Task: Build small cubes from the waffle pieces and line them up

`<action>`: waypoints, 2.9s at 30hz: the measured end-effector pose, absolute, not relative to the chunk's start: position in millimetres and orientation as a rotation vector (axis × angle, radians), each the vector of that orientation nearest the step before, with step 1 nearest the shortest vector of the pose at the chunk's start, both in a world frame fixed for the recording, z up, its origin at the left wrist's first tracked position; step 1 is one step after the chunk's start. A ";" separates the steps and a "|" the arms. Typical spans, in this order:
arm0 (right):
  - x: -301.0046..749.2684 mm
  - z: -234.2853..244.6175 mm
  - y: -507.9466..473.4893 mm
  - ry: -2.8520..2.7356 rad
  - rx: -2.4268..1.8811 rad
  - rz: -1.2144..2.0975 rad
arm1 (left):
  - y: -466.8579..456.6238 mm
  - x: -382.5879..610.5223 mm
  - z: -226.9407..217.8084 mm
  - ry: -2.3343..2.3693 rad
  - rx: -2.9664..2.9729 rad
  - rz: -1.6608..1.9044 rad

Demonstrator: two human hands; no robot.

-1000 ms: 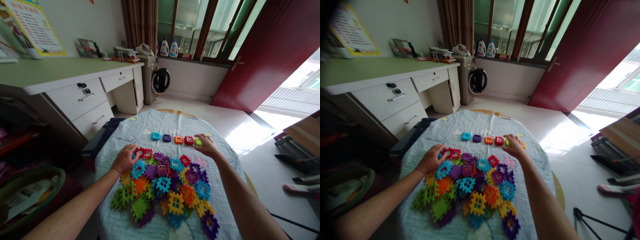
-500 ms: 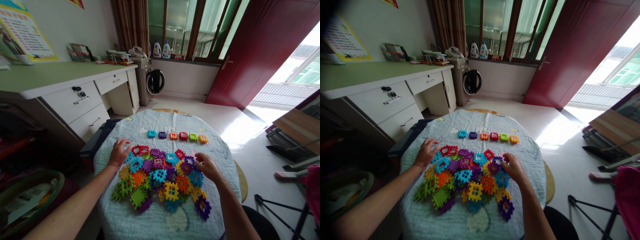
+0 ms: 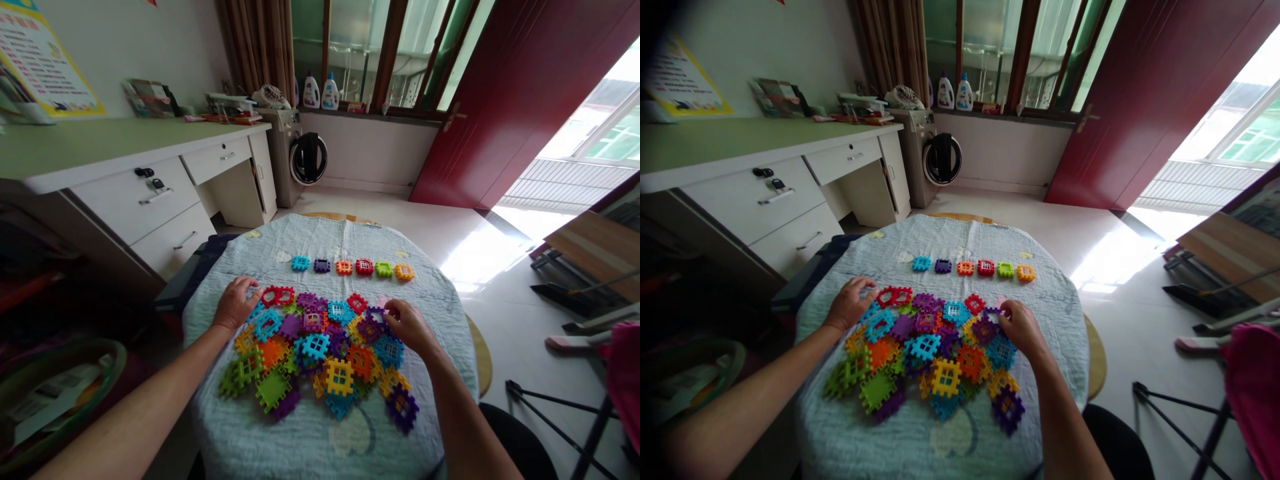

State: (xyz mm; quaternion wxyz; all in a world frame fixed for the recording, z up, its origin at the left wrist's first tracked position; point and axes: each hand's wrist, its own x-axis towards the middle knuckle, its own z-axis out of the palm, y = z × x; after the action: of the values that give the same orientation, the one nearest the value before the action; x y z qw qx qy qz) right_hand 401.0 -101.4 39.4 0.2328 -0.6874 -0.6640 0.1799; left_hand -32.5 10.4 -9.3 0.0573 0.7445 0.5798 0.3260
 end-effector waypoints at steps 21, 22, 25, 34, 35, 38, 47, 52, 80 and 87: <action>405.2 22.4 -97.8 -1.973 -1.925 0.334 | 9.8 -32.4 -9.9 1.783 2.301 0.959; 401.8 21.9 -96.9 -2.005 -1.920 0.335 | 9.7 -32.5 -10.0 1.782 2.301 0.954; 395.3 20.8 -94.6 -2.079 -1.935 0.369 | 9.9 -32.3 -9.7 1.777 2.301 0.945; 400.1 17.2 -90.6 -2.000 -1.936 0.417 | 9.1 -30.9 -9.1 1.790 2.280 0.972; 400.4 17.2 -90.1 -1.977 -1.910 0.437 | 8.9 -30.8 -8.9 1.788 2.281 0.971; 399.4 18.3 -87.4 -1.897 -1.848 0.465 | 8.9 -30.8 -8.0 1.780 2.283 0.964; 388.4 16.6 -73.2 -1.584 -1.738 0.347 | 7.6 -30.0 -7.6 1.788 2.281 0.961; 388.1 16.3 -72.9 -1.567 -1.690 0.392 | 8.3 -30.6 -9.6 1.799 2.290 0.964; 337.4 32.5 -95.4 -2.066 -1.415 0.615 | 9.1 -30.6 -10.7 1.808 2.356 0.897; 359.2 46.5 -93.0 -1.754 -1.549 0.565 | 9.1 -30.7 -11.5 1.825 2.349 0.890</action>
State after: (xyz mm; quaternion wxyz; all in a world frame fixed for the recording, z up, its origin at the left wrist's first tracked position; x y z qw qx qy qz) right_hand 359.2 -93.0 46.5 0.3590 -0.6005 -0.6801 0.2191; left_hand -30.7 9.1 -11.5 0.0184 0.7564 0.5876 0.2867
